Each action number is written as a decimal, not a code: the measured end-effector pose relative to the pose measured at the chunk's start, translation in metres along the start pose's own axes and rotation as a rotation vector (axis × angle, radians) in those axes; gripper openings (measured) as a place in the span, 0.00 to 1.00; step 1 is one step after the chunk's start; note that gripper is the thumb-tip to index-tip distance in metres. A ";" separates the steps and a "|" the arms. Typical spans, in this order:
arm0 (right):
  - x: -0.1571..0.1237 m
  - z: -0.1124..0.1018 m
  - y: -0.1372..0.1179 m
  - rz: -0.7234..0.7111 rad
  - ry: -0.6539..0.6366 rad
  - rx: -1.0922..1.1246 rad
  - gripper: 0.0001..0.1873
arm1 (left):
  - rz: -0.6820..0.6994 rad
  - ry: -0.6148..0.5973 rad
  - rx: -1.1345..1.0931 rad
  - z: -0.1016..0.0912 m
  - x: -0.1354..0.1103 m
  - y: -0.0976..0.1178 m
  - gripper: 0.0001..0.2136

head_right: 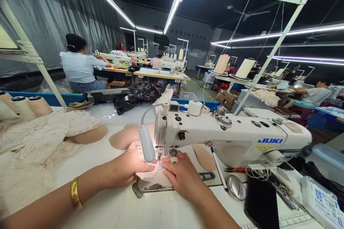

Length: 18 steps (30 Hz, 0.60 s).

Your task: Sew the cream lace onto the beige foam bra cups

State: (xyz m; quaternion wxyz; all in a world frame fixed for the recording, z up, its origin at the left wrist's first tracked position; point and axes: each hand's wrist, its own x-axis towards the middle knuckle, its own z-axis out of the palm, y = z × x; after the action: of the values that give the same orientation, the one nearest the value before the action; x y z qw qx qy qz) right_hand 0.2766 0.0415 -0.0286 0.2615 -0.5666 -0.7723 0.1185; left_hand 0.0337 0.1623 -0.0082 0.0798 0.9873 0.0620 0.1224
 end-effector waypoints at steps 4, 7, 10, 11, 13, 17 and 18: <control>-0.001 0.003 -0.005 0.049 -0.035 -0.164 0.13 | 0.020 0.026 0.021 0.000 0.002 -0.006 0.18; 0.000 0.000 -0.008 0.039 -0.022 -0.188 0.12 | 0.015 0.028 0.051 0.000 0.002 -0.007 0.17; 0.002 0.001 -0.007 0.005 0.004 -0.206 0.13 | -0.007 0.011 0.065 0.000 0.002 -0.007 0.16; 0.002 0.002 -0.006 -0.009 0.013 -0.212 0.14 | -0.015 0.010 0.065 0.001 0.002 -0.008 0.16; 0.003 0.003 -0.004 -0.031 0.028 -0.226 0.15 | -0.023 0.017 0.050 0.003 0.002 -0.008 0.17; 0.001 0.005 -0.003 -0.044 0.049 -0.243 0.14 | -0.034 0.030 0.032 0.007 0.001 -0.009 0.24; 0.001 0.005 -0.003 -0.050 0.055 -0.238 0.13 | -0.036 0.029 0.040 0.008 0.001 -0.008 0.25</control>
State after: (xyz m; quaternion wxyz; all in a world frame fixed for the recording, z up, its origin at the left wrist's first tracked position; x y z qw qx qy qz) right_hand 0.2719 0.0419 -0.0311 0.2163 -0.5772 -0.7874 0.0041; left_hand 0.0357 0.1695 -0.0176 0.0613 0.9855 0.0836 0.1341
